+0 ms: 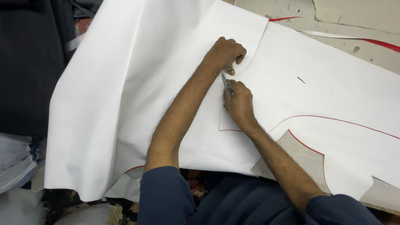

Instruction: The person traces around a cardboard pattern on a white foam sheet with a pen, then cuts along the marked outline with scissors. They lift the cut piece away, set it aside, and reposition the pattern and remaining foam on the workbench.

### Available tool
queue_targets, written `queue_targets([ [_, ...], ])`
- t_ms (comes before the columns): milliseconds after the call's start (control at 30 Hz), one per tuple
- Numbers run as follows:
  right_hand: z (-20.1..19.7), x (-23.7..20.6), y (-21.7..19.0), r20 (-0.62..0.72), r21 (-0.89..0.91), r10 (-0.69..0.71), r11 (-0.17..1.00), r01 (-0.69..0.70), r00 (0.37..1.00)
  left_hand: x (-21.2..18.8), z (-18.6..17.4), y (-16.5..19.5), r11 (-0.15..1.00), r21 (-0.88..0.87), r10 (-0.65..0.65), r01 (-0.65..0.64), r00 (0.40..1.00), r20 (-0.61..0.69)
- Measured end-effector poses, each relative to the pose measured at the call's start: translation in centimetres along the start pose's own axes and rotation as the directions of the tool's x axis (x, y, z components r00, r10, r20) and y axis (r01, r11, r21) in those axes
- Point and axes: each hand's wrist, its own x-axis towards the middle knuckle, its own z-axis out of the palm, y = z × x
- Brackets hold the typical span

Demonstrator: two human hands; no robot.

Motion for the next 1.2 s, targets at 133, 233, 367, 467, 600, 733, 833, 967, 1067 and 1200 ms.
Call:
queue_targets([
  [133,0.6,0.8,-0.5,0.064,-0.037,0.058,0.998,-0.056,0.996,0.4,2.3,-0.7,0.991,0.108,0.102,-0.082,0.976,-0.191],
  [233,1.0,0.9,-1.1,0.095,-0.051,0.051,0.998,-0.047,0.994,0.6,3.2,-1.2,0.974,0.203,0.151,-0.106,0.963,-0.224],
  [367,1.6,-0.3,-1.4,0.104,0.013,0.071,0.997,-0.073,0.992,0.5,2.6,-1.6,0.958,0.257,0.175,-0.128,0.969,-0.172],
  [467,2.2,-3.7,-1.0,0.132,0.019,0.096,0.995,-0.099,0.987,0.1,2.0,-1.7,0.972,0.188,0.161,-0.138,0.980,-0.114],
  [600,2.8,-11.8,0.3,0.205,-0.029,0.063,0.998,-0.058,0.977,-0.6,2.2,-2.0,0.983,0.123,0.160,-0.139,0.971,-0.176],
  [733,2.3,-15.6,2.8,0.311,-0.016,0.025,1.000,-0.021,0.950,-0.7,2.6,-1.7,0.981,0.135,0.166,-0.138,0.961,-0.221],
  [833,1.9,-15.6,4.0,0.329,-0.091,-0.002,0.995,0.034,0.944,-1.1,2.3,-0.5,0.983,0.162,0.114,-0.084,0.976,-0.188],
  [967,-1.7,-13.2,5.3,0.460,-0.237,-0.215,0.905,0.353,0.862,-4.4,1.9,2.6,0.947,0.322,0.180,-0.006,0.838,-0.516],
  [1067,-4.7,-9.5,6.3,0.661,-0.376,-0.181,0.760,0.531,0.728,-10.0,3.3,6.7,0.999,0.040,0.034,-0.017,0.873,-0.486],
  [1200,-7.0,-6.4,7.8,0.752,-0.285,-0.370,0.565,0.775,0.546,-16.4,6.0,12.0,0.958,-0.266,-0.158,0.103,0.968,-0.195],
])
